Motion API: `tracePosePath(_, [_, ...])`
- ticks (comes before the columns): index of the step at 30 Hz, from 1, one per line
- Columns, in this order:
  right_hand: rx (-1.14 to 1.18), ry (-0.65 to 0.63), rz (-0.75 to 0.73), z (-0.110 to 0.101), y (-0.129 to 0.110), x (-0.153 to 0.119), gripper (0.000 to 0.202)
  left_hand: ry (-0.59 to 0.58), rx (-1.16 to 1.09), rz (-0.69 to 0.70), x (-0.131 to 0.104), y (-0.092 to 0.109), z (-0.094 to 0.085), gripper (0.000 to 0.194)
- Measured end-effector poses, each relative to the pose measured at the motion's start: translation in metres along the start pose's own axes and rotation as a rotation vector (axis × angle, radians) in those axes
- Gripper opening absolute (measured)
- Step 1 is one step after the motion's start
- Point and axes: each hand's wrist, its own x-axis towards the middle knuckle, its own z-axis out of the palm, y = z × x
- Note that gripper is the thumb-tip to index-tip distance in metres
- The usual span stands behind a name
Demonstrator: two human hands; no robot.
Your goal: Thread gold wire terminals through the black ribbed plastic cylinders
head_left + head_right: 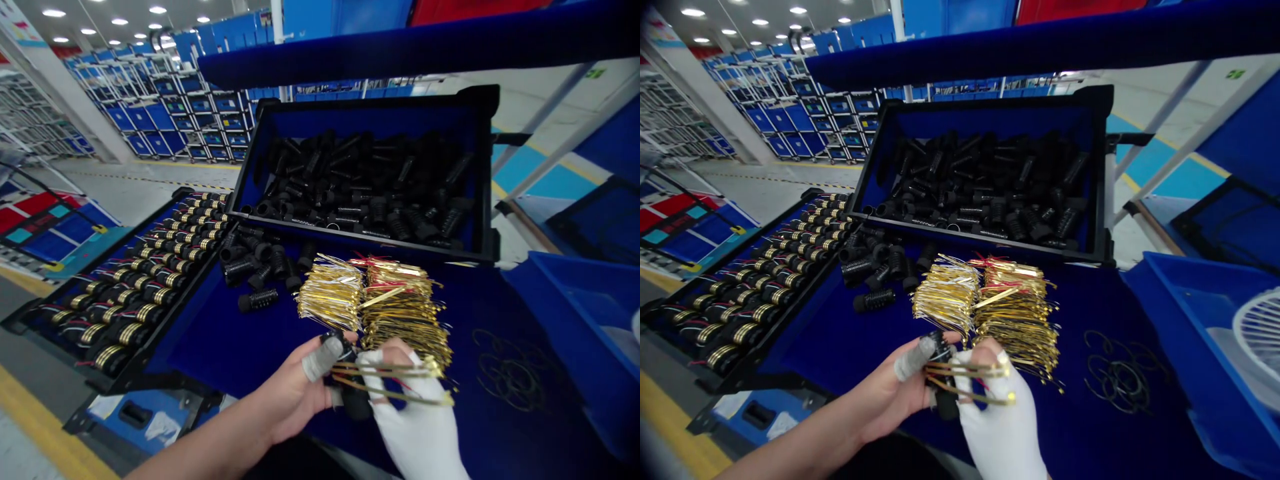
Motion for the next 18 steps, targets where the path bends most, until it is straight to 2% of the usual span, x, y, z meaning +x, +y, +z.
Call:
tracePosePath(2, [-0.023, -0.085, -0.051, -0.006, -0.001, -0.001, 0.011, 0.01, 0.03, -0.005, 0.001, 0.0, -0.003, 0.064])
tracePosePath(4, [-0.035, -0.125, 0.029, -0.012, 0.002, -0.003, 0.015, -0.004, 0.062, 0.01, 0.002, -0.001, -0.005, 0.065])
tracePosePath(6, [-0.055, -0.122, 0.176, -0.016, 0.008, -0.005, 0.02, -0.024, 0.049, 0.018, 0.003, -0.004, -0.004, 0.055])
tracePosePath(8, [-0.067, -0.147, 0.259, -0.016, 0.014, -0.007, 0.023, 0.004, 0.052, -0.003, 0.004, -0.008, -0.001, 0.043])
tracePosePath(11, [-0.068, -0.144, 0.259, -0.011, 0.015, -0.013, 0.02, 0.052, 0.165, 0.007, 0.005, -0.015, 0.005, 0.047])
tracePosePath(13, [-0.053, -0.11, 0.25, -0.011, 0.012, -0.016, 0.018, 0.027, 0.244, 0.032, 0.006, -0.017, 0.007, 0.051])
tracePosePath(15, [-0.032, -0.122, 0.157, -0.014, 0.012, -0.019, 0.018, -0.002, 0.265, 0.019, 0.008, -0.018, 0.007, 0.051])
tracePosePath(18, [-0.043, -0.273, -0.155, -0.021, 0.019, -0.024, 0.013, -0.001, 0.244, -0.025, 0.012, -0.02, 0.001, 0.049])
